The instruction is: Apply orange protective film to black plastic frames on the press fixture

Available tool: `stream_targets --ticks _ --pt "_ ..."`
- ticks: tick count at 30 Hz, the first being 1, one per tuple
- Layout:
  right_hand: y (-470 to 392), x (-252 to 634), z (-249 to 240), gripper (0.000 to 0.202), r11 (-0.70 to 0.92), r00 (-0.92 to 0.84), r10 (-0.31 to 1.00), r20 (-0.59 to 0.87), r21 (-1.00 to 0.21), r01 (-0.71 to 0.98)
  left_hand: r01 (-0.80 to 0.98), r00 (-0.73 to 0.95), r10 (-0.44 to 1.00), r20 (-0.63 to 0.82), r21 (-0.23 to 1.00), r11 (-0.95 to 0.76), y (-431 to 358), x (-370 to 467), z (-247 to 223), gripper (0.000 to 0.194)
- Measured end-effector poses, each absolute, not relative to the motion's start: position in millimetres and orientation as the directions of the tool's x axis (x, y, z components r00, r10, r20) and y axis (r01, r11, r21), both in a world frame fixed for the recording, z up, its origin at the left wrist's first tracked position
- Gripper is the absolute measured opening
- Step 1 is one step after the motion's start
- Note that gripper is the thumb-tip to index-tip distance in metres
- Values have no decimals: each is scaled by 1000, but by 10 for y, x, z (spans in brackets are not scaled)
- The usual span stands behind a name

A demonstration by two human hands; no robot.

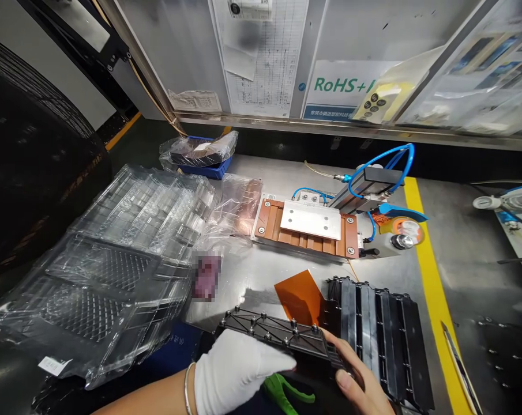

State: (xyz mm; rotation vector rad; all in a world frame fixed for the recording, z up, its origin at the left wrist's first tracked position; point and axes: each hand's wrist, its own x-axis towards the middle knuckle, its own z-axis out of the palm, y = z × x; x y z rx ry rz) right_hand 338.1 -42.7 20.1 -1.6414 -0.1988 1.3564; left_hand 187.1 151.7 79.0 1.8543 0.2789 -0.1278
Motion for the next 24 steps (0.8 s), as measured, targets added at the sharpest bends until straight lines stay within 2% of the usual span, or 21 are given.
stream_targets --ticks 3,4,6,8,9,10,12,14,15,17,19,20,22,24 --pt "-433 3482 185 74 -555 309 649 -695 -711 -433 182 976 -102 -193 977 -109 1613 1760 969 35" --pt "-431 3524 186 73 -558 272 654 -705 -694 -455 208 970 -123 -209 978 -20 1667 1713 1014 30" --pt "-410 3612 208 70 -550 186 683 -706 -665 -506 340 938 17 -345 929 145 1787 1641 1043 27" --pt "-347 3692 258 67 -547 106 725 -680 -663 -510 467 828 188 -528 835 292 1882 1626 975 42" --pt "-295 3724 288 67 -546 60 755 -653 -677 -493 496 788 181 -589 781 381 1901 1640 911 49" --pt "-228 3749 317 68 -541 -2 789 -614 -694 -475 520 775 89 -625 712 472 1895 1664 835 55" --pt "-64 3779 358 72 -535 -149 835 -529 -719 -444 561 779 -201 -594 516 647 1804 1721 666 61" --pt "113 3787 358 71 -580 -229 815 -533 -735 -352 574 753 -314 -578 344 743 1643 1762 504 58" --pt "191 3787 341 71 -612 -184 791 -584 -742 -275 561 724 -304 -619 272 782 1559 1773 431 54" --pt "306 3781 283 71 -646 88 755 -649 -760 -71 467 639 -195 -744 174 867 1421 1778 302 48" --pt "357 3760 222 62 -615 373 757 -536 -777 132 329 546 -54 -836 154 932 1346 1774 202 49" --pt "362 3740 199 52 -584 442 773 -455 -782 216 267 512 15 -859 175 948 1328 1772 166 49" --pt "358 3673 174 34 -496 430 841 -328 -785 371 198 490 127 -863 252 947 1312 1767 119 47" --pt "360 3578 164 24 -399 353 905 -237 -762 510 205 514 197 -835 342 917 1302 1762 101 47"
